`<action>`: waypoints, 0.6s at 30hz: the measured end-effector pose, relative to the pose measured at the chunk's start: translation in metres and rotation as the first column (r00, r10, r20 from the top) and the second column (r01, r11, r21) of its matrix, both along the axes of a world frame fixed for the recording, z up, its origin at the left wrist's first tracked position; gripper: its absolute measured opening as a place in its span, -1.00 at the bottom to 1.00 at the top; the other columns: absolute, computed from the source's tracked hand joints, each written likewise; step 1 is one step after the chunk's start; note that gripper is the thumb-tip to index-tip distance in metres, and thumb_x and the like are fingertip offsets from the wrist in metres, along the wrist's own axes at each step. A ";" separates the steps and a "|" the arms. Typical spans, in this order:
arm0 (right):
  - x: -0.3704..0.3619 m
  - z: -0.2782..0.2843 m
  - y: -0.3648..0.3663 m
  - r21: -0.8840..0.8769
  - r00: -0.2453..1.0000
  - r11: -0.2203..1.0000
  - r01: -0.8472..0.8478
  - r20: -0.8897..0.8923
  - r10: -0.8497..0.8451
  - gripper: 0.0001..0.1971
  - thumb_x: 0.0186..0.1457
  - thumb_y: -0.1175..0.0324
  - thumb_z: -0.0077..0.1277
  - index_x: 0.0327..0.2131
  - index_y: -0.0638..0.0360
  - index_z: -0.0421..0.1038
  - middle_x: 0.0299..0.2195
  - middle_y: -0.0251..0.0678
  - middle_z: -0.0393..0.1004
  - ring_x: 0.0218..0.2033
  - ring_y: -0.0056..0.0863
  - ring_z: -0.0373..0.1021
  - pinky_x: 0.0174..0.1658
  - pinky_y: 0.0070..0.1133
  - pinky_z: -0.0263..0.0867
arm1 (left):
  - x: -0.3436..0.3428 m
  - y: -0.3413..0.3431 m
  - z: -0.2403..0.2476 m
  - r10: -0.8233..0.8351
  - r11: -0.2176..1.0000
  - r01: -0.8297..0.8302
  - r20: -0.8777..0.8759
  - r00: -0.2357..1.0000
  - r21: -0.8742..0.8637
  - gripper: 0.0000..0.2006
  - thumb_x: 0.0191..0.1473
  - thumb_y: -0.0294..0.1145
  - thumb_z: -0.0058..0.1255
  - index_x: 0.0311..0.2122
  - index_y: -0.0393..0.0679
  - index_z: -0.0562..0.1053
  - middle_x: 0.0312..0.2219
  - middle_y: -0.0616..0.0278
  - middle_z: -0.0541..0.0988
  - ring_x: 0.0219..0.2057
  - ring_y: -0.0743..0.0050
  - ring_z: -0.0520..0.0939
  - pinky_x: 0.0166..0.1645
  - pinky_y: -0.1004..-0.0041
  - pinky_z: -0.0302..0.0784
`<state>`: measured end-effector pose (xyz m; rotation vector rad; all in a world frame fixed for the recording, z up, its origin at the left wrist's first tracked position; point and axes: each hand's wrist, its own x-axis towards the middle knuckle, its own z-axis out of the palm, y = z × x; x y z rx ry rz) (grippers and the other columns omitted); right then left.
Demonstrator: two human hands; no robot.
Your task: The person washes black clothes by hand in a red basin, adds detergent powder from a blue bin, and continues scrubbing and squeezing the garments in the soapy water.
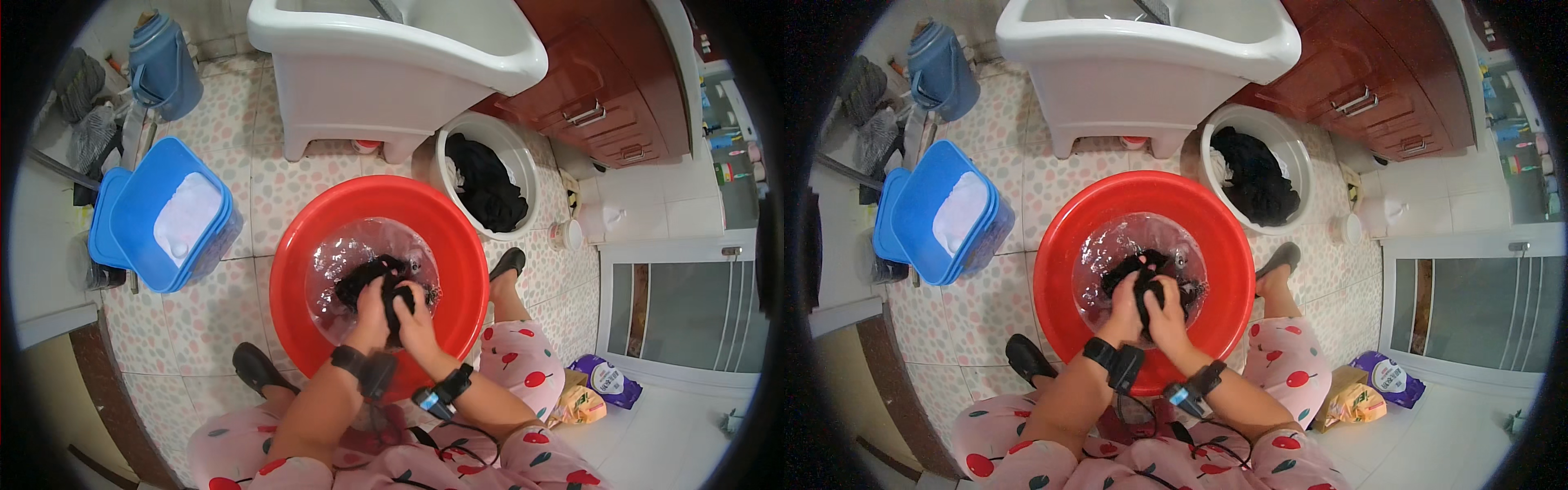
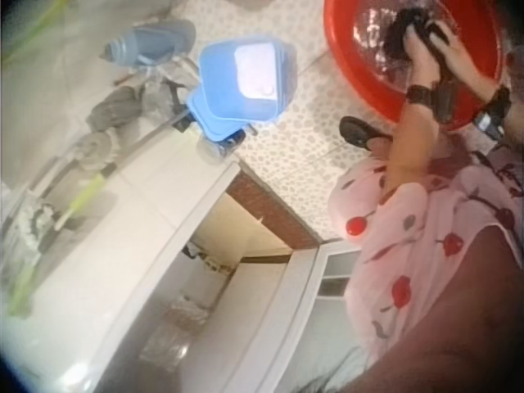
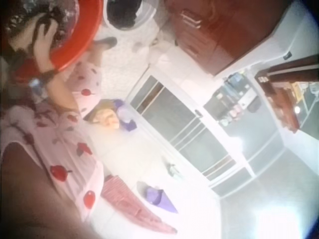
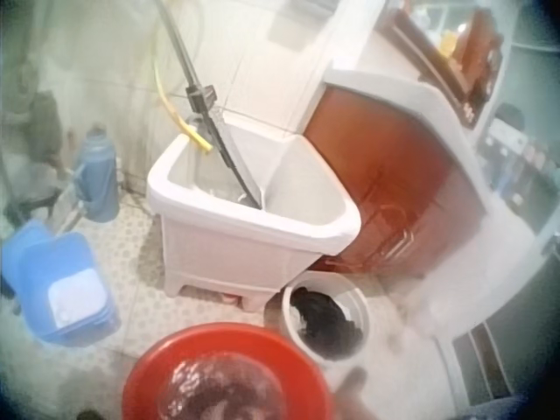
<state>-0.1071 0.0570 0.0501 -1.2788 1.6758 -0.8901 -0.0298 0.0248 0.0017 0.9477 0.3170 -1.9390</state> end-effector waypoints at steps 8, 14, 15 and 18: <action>-0.009 0.008 -0.031 0.007 0.999 1.000 0.006 0.033 -0.006 -0.66 0.16 0.42 -0.23 0.01 0.32 0.21 0.03 0.01 0.25 0.12 -0.19 0.14 0.16 -0.48 0.00 | -0.015 -0.002 0.008 -0.016 1.000 0.017 0.155 0.988 -0.010 -0.75 0.12 -0.36 -0.22 -0.20 -0.28 0.41 -0.26 0.11 0.48 -0.19 0.29 0.49 -0.10 0.35 0.41; -0.064 -0.020 -0.056 0.067 0.995 0.993 0.097 -0.002 -0.097 -0.57 0.18 0.37 -0.27 0.10 0.36 0.12 0.11 -0.01 0.18 0.17 -0.27 0.09 0.19 -0.56 -0.05 | -0.038 0.001 0.046 -0.061 0.998 0.061 0.004 0.998 -0.011 -0.71 0.12 -0.33 -0.15 -0.08 -0.24 0.36 -0.18 0.17 0.47 -0.16 0.36 0.48 -0.08 0.40 0.40; -0.057 -0.021 -0.063 0.123 0.974 0.986 0.111 0.183 -0.132 -0.57 0.19 0.36 -0.28 0.11 0.34 0.11 0.12 -0.02 0.16 0.18 -0.28 0.07 0.20 -0.57 -0.07 | -0.040 0.006 0.026 -0.002 0.995 0.000 -0.026 1.000 -0.102 -0.69 0.12 -0.27 -0.12 -0.10 -0.25 0.37 -0.19 0.16 0.47 -0.18 0.36 0.49 -0.09 0.41 0.40; -0.020 0.011 -0.022 0.127 0.974 0.990 -0.056 0.224 0.027 -0.54 0.20 0.33 -0.25 0.15 0.24 0.08 0.16 -0.09 0.12 0.24 -0.35 -0.05 0.23 -0.55 -0.18 | -0.009 -0.013 0.032 -0.083 0.996 0.085 0.074 0.994 -0.030 -0.68 0.13 -0.17 -0.13 -0.16 -0.22 0.40 -0.30 0.18 0.49 -0.29 0.36 0.50 -0.17 0.37 0.43</action>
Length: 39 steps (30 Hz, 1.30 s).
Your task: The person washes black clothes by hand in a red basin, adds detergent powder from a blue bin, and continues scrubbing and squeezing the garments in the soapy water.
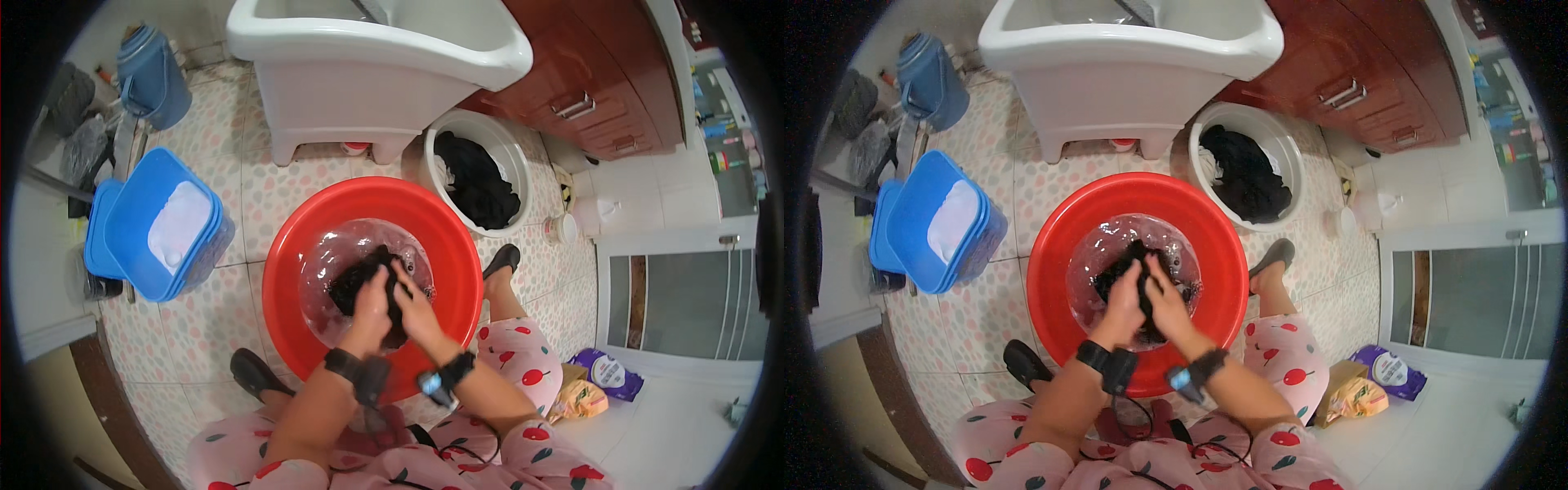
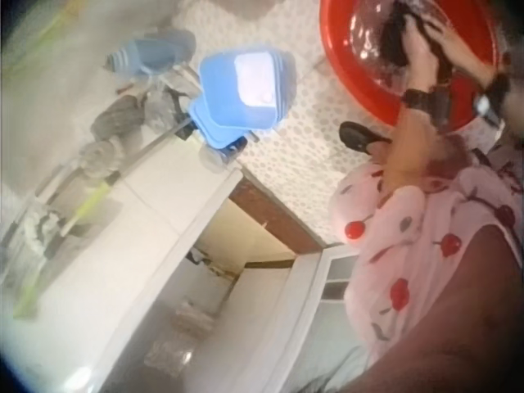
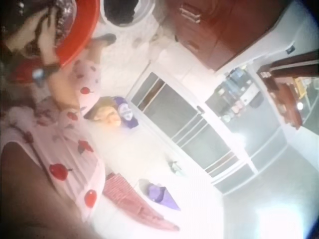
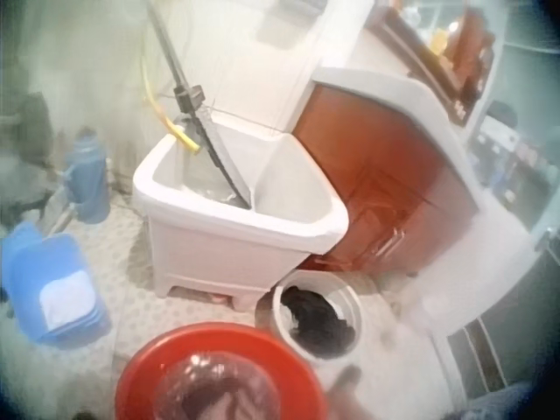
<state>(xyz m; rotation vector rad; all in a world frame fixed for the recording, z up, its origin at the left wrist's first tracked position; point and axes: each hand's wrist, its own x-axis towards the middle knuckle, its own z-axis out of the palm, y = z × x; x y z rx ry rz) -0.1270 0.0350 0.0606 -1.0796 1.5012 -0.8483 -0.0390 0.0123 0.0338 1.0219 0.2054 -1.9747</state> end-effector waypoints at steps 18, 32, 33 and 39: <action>-0.024 -0.033 -0.019 0.042 0.996 0.998 0.053 -0.077 -0.050 -0.56 0.22 0.29 -0.29 0.12 0.30 0.13 0.15 -0.10 0.13 0.20 -0.35 0.05 0.20 -0.57 -0.08 | -0.027 0.018 -0.034 0.013 1.000 -0.014 -0.146 0.989 -0.008 -0.69 0.14 -0.24 -0.16 -0.11 -0.23 0.38 -0.19 0.12 0.47 -0.16 0.28 0.48 -0.03 0.31 0.39; 0.011 -0.012 0.022 0.078 0.998 0.997 0.012 -0.066 -0.007 -0.68 0.12 0.42 -0.16 -0.02 0.21 0.22 -0.11 -0.16 0.33 -0.04 -0.34 0.25 0.08 -0.54 0.08 | 0.017 -0.001 0.007 -0.014 0.991 0.026 -0.090 0.996 0.134 -0.62 0.22 -0.28 -0.35 0.10 -0.18 0.24 -0.02 0.22 0.38 -0.03 0.40 0.40 0.10 0.44 0.25; 0.008 -0.017 0.016 0.072 0.998 0.997 0.011 -0.065 -0.006 -0.68 0.12 0.42 -0.16 -0.02 0.21 0.22 -0.11 -0.16 0.33 -0.04 -0.34 0.25 0.08 -0.54 0.08 | 0.012 0.001 0.000 -0.014 0.992 0.025 -0.089 0.996 0.127 -0.62 0.22 -0.28 -0.35 0.10 -0.18 0.24 -0.02 0.22 0.38 -0.03 0.40 0.40 0.10 0.44 0.25; -0.010 -0.038 -0.025 -0.031 0.946 0.969 0.244 -0.212 -0.245 -0.64 0.13 0.43 -0.23 0.02 0.27 0.16 -0.04 0.00 0.29 0.01 -0.20 0.24 0.08 -0.46 0.10 | -0.021 0.015 -0.034 -0.041 0.984 0.026 -0.082 0.996 -0.177 -0.60 0.15 -0.36 -0.15 0.10 -0.15 0.23 -0.03 0.25 0.39 -0.02 0.43 0.39 0.06 0.46 0.27</action>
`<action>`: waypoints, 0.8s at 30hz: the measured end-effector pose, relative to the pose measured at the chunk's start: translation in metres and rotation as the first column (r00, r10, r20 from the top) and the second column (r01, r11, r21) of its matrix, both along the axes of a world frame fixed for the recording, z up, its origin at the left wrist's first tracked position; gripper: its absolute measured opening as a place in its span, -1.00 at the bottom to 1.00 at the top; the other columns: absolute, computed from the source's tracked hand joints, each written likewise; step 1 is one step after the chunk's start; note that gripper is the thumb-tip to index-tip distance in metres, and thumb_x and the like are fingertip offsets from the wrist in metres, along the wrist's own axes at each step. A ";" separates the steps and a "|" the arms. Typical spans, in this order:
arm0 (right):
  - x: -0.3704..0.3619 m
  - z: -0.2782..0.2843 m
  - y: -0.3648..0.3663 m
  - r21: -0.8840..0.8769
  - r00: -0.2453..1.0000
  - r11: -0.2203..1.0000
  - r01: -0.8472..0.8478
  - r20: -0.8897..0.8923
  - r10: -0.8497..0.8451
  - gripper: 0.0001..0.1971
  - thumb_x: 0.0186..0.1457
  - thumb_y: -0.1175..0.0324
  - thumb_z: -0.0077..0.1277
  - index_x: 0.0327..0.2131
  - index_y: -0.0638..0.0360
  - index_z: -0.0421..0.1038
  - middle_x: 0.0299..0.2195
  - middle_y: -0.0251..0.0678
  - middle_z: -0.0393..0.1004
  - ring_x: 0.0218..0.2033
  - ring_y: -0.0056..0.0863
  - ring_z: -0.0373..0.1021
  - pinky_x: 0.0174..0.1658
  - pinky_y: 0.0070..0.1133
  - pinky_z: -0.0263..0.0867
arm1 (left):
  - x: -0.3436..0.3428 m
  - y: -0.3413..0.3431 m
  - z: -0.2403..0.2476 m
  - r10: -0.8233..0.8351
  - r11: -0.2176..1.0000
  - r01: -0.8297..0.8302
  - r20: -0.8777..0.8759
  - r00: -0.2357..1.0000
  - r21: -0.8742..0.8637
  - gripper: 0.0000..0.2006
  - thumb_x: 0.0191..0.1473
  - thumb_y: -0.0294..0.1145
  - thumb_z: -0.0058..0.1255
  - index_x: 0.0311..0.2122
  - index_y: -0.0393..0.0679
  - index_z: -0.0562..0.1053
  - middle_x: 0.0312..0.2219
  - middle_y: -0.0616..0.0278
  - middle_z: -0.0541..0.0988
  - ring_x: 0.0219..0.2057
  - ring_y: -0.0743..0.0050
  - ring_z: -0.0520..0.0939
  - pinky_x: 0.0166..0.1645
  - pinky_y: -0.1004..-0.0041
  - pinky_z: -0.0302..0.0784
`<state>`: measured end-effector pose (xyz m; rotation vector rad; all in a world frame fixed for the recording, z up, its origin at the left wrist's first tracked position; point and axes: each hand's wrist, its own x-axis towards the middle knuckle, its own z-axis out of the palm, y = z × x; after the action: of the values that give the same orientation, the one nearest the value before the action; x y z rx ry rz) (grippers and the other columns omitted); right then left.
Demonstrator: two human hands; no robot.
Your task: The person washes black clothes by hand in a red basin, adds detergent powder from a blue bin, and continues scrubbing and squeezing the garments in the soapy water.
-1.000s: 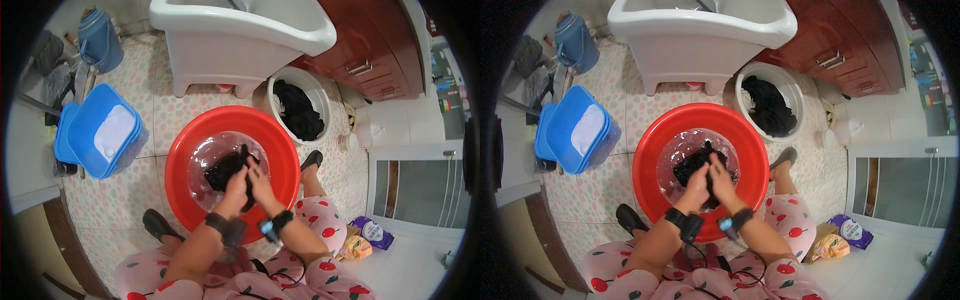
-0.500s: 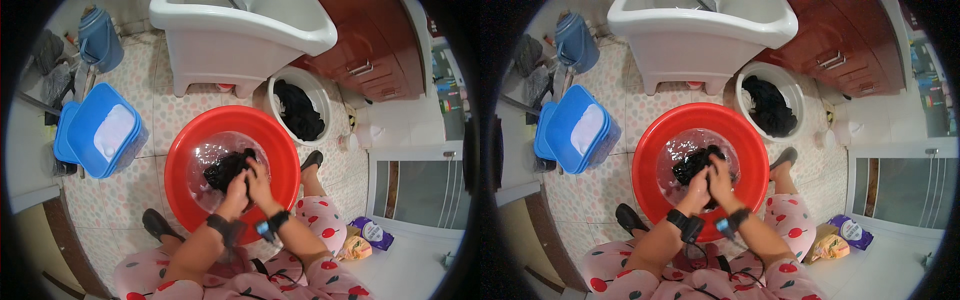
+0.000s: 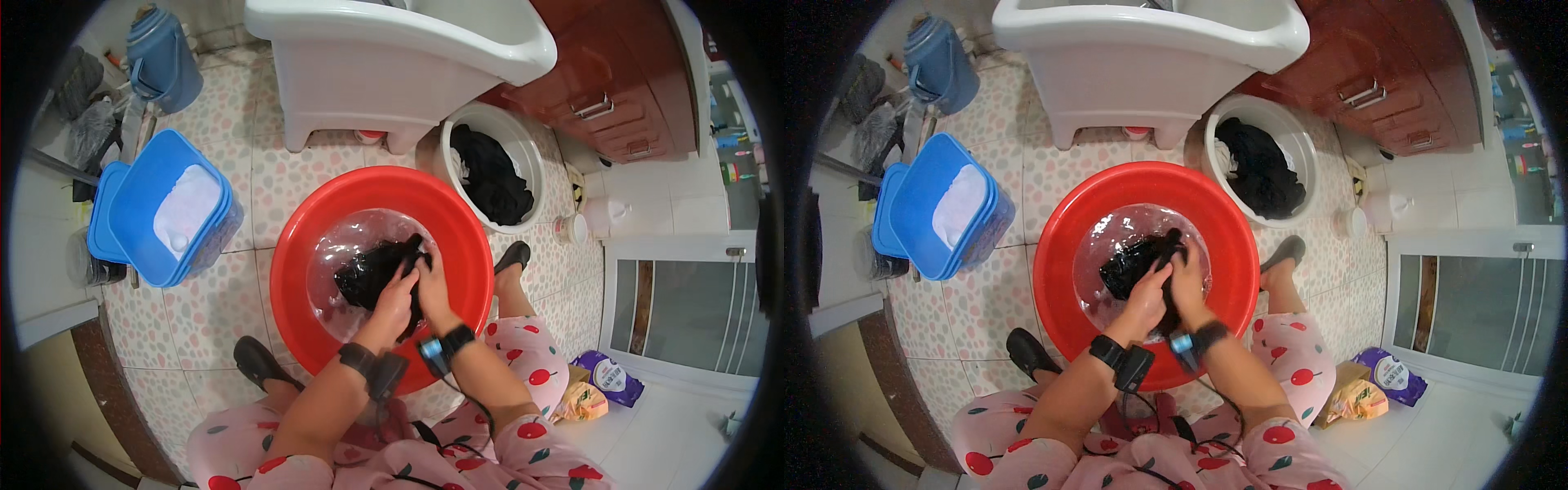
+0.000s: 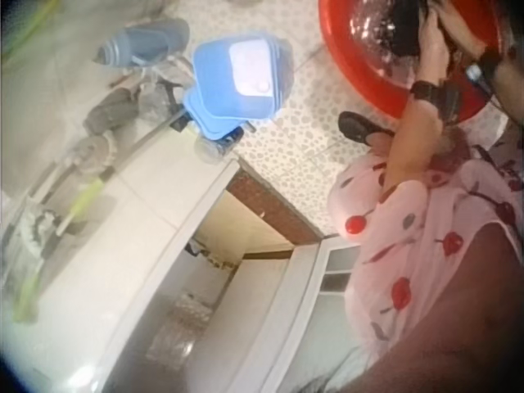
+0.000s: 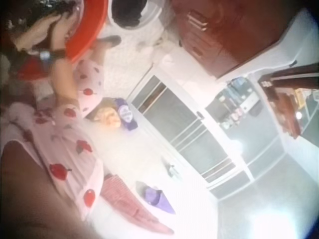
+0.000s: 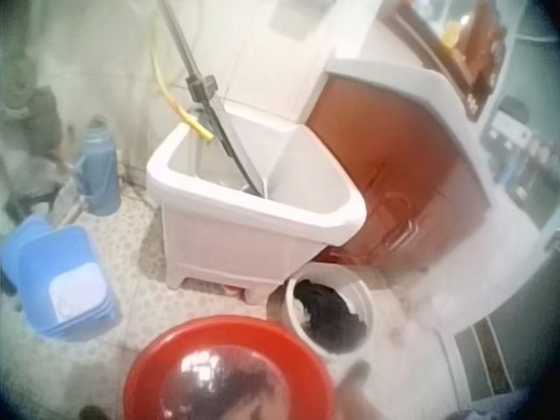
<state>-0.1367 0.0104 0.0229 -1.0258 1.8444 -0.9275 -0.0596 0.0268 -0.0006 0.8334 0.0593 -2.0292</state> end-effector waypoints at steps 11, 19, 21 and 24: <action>0.026 0.061 0.048 -0.076 0.982 0.985 -0.157 0.096 0.164 -0.63 0.12 0.47 -0.19 0.03 0.24 0.14 -0.03 -0.16 0.27 0.03 -0.36 0.20 0.09 -0.51 0.07 | 0.028 -0.017 0.051 -0.061 0.978 0.042 0.091 0.994 0.205 -0.58 0.19 -0.35 -0.23 0.18 0.03 0.17 -0.05 0.20 0.38 -0.07 0.43 0.42 -0.02 0.45 0.37; -0.009 0.022 0.004 -0.083 0.984 0.995 -0.064 -0.170 0.049 -0.57 0.10 0.46 -0.20 0.06 0.30 0.07 -0.03 0.03 0.25 0.05 -0.15 0.19 0.10 -0.46 0.08 | -0.003 0.004 0.025 -0.053 0.990 0.063 -0.073 0.996 0.130 -0.65 0.15 -0.29 -0.14 0.03 -0.15 0.29 -0.10 0.20 0.43 -0.10 0.42 0.44 -0.03 0.42 0.36; 0.030 0.035 0.044 -0.102 0.947 0.944 -0.315 -0.100 0.305 -0.50 0.07 0.48 -0.17 0.11 0.30 0.02 0.08 0.02 0.13 0.17 -0.15 0.04 0.21 -0.48 -0.10 | 0.043 -0.017 0.036 -0.152 0.978 0.142 0.056 0.987 0.155 -0.68 0.17 -0.27 -0.20 -0.02 -0.19 0.33 -0.14 0.15 0.44 -0.14 0.38 0.46 -0.05 0.39 0.39; 0.014 0.022 0.033 -0.036 0.964 0.974 -0.222 -0.158 0.214 -0.68 0.08 0.49 -0.18 -0.05 0.30 0.19 -0.09 -0.02 0.29 0.03 -0.16 0.21 0.10 -0.45 0.07 | 0.014 -0.007 0.020 -0.069 0.950 0.045 0.068 0.995 0.310 -0.70 0.15 -0.30 -0.18 -0.04 -0.17 0.34 -0.16 0.16 0.45 -0.14 0.35 0.46 -0.04 0.36 0.38</action>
<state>-0.1223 0.0432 0.0449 -1.3363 1.7930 -0.7873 -0.0459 0.0195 0.0191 1.1205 0.3189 -2.0687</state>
